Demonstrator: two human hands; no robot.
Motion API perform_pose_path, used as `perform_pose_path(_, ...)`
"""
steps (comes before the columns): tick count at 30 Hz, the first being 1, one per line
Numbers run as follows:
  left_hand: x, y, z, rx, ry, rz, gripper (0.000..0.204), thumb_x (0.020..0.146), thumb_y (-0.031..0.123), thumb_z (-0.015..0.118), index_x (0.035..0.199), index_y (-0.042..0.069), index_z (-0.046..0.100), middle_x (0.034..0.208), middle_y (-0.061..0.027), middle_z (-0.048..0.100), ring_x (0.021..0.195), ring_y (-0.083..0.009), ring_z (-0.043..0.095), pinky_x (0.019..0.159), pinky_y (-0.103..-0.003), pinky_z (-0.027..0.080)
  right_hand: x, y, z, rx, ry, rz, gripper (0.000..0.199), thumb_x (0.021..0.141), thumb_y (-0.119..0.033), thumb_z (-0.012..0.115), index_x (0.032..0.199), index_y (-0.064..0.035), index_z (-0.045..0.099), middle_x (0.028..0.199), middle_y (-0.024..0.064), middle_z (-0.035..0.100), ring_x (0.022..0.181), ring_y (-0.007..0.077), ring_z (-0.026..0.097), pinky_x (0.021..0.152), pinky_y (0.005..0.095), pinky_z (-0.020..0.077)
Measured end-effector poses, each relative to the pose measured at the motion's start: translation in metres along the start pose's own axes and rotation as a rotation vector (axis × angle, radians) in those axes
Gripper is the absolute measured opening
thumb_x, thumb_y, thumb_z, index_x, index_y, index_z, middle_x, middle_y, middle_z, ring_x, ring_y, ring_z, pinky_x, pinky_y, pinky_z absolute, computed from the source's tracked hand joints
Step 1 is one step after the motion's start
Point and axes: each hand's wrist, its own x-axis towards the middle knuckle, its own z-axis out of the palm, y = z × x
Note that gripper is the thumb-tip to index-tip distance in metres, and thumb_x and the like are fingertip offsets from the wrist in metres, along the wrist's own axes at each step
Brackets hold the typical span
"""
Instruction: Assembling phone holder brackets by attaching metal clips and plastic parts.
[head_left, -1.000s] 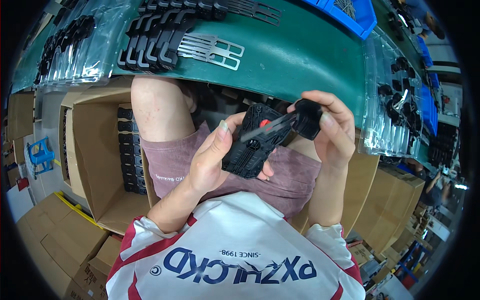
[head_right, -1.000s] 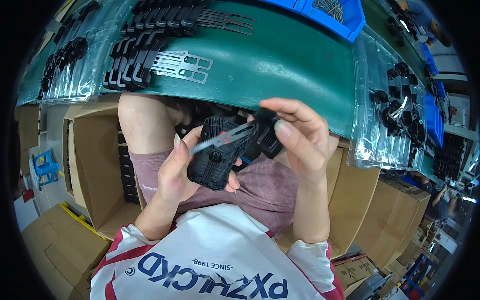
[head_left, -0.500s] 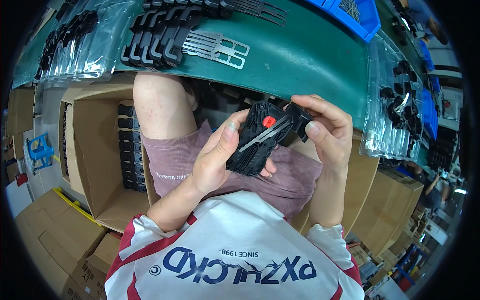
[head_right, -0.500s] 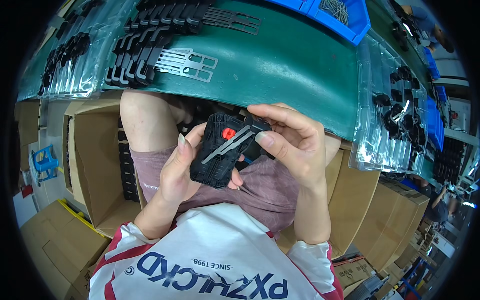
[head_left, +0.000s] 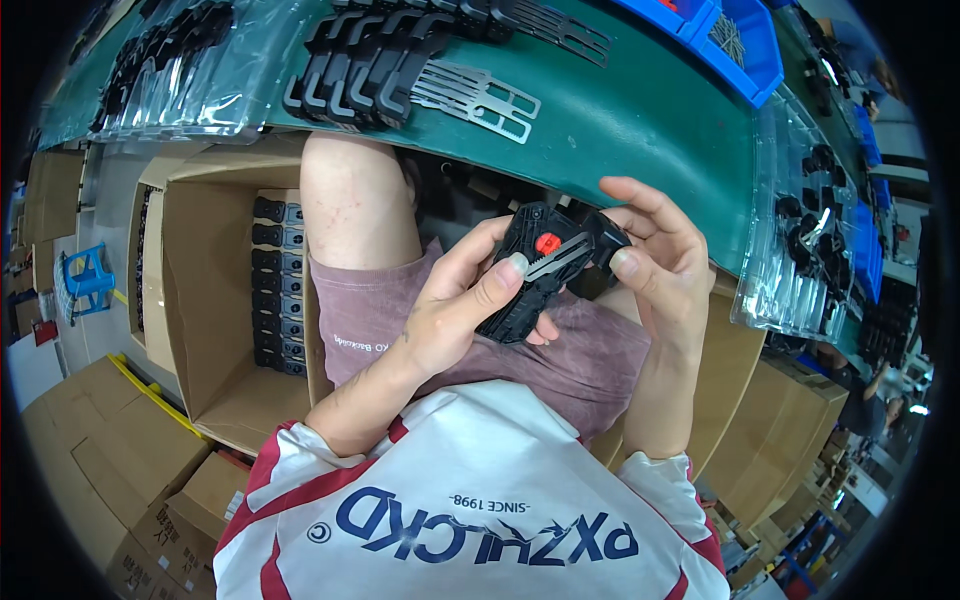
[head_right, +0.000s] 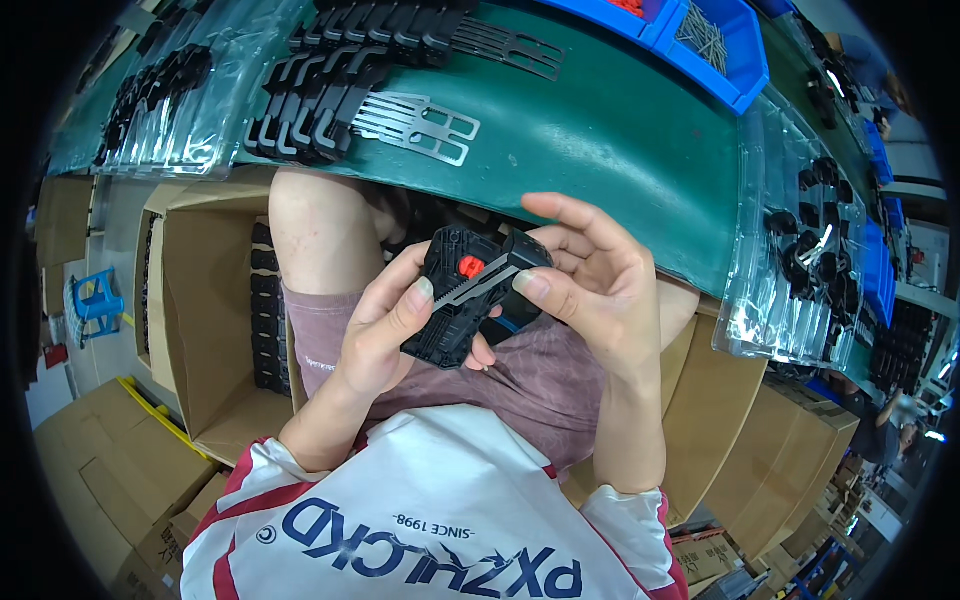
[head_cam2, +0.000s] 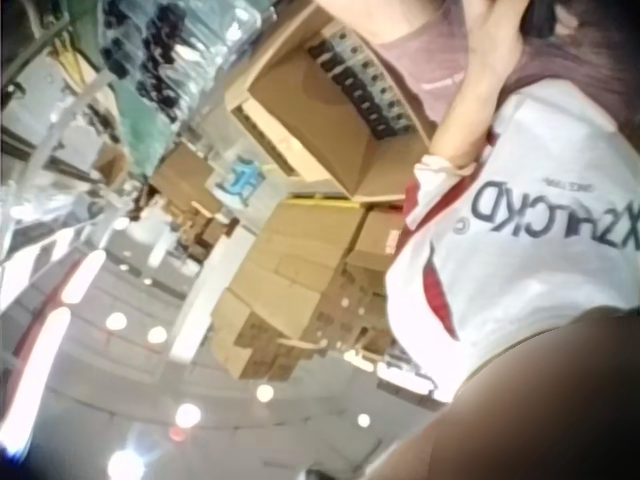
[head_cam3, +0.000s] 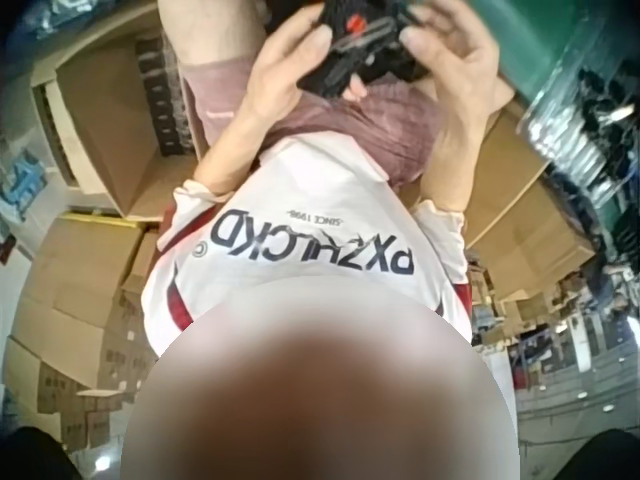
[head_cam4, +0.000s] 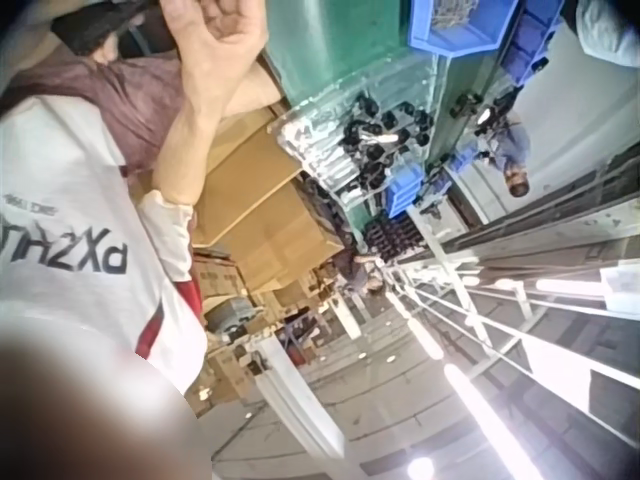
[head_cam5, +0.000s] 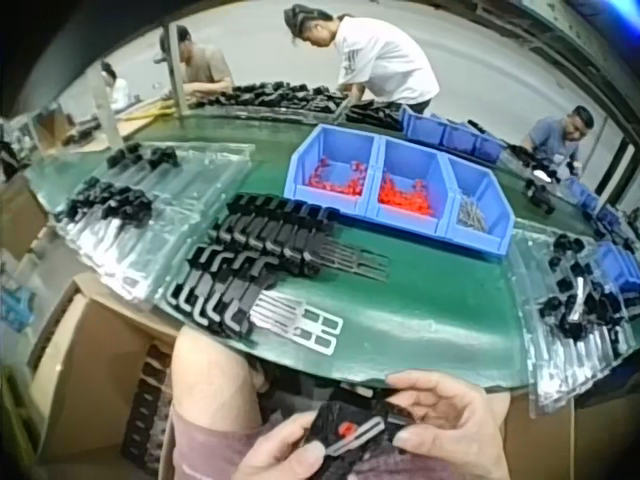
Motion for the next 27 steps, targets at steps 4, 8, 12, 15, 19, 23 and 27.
perform_pose_path(4,-0.005,0.001,-0.009,0.066,0.043,0.015,0.041,0.095,0.017,0.048,0.126,-0.007,0.036,0.096,-0.0245,0.059,0.062,-0.0289,0.066,0.058,-0.031,0.057,0.005,0.001,0.012,0.032,-0.016,0.009,0.061,0.069,0.010,0.067,0.127,0.0069,0.047,0.098,0.0153,0.064,0.082,0.0174,0.062,0.076,0.0237,0.0498)
perform_pose_path(8,-0.014,0.014,-0.010,0.146,0.172,0.020,0.032,0.090,0.008,0.056,0.117,-0.006,0.046,0.089,-0.0199,0.063,0.060,-0.0247,0.065,0.057,-0.028,0.056,0.009,-0.001,0.029,0.037,-0.087,0.009,0.063,0.067,0.011,0.068,0.127,0.0064,0.047,0.098,0.0156,0.064,0.085,0.0181,0.062,0.080,0.0249,0.0493)
perform_pose_path(12,-0.025,0.021,-0.021,0.163,0.259,0.076,0.019,0.085,0.005,0.065,0.099,-0.004,0.057,0.080,-0.0102,0.063,0.057,-0.0151,0.064,0.053,-0.020,0.052,0.015,0.001,0.049,0.007,-0.131,-0.019,0.064,0.067,0.009,0.070,0.127,0.0061,0.047,0.100,0.0157,0.063,0.088,0.0196,0.061,0.083,0.0265,0.0484)
perform_pose_path(15,-0.034,0.024,-0.025,0.161,0.292,0.130,0.018,0.085,0.005,0.065,0.099,-0.004,0.057,0.077,-0.0094,0.063,0.057,-0.0141,0.063,0.053,-0.019,0.051,0.020,0.002,0.060,-0.008,-0.212,-0.019,0.066,0.067,0.005,0.072,0.128,0.0060,0.047,0.102,0.0163,0.063,0.090,0.0211,0.061,0.084,0.0281,0.0484)
perform_pose_path(19,-0.047,0.066,-0.035,0.225,0.408,0.153,0.018,0.083,0.003,0.065,0.099,-0.005,0.059,0.081,-0.0104,0.065,0.057,-0.0154,0.063,0.052,-0.021,0.052,0.033,0.008,0.085,-0.001,-0.209,-0.085,0.067,0.068,-0.001,0.074,0.128,0.0060,0.047,0.105,0.0172,0.062,0.093,0.0227,0.062,0.085,0.0292,0.0488)
perform_pose_path(23,-0.030,0.140,-0.079,0.486,0.571,0.468,0.030,0.082,0.015,0.067,0.101,-0.006,0.057,0.083,-0.0148,0.065,0.057,-0.0207,0.063,0.053,-0.026,0.055,0.035,0.012,0.079,-0.014,-0.154,-0.122,0.067,0.070,-0.006,0.075,0.129,0.0060,0.046,0.107,0.0180,0.062,0.095,0.0241,0.062,0.086,0.0301,0.0490)
perform_pose_path(27,0.011,0.233,-0.146,0.641,0.726,0.752,0.031,0.087,0.016,0.061,0.106,-0.007,0.052,0.086,-0.0160,0.063,0.063,-0.0228,0.067,0.052,-0.028,0.057,0.029,0.017,0.068,-0.030,-0.124,-0.125,0.065,0.073,-0.010,0.075,0.129,0.0058,0.046,0.108,0.0184,0.062,0.096,0.0249,0.062,0.087,0.0305,0.0493)
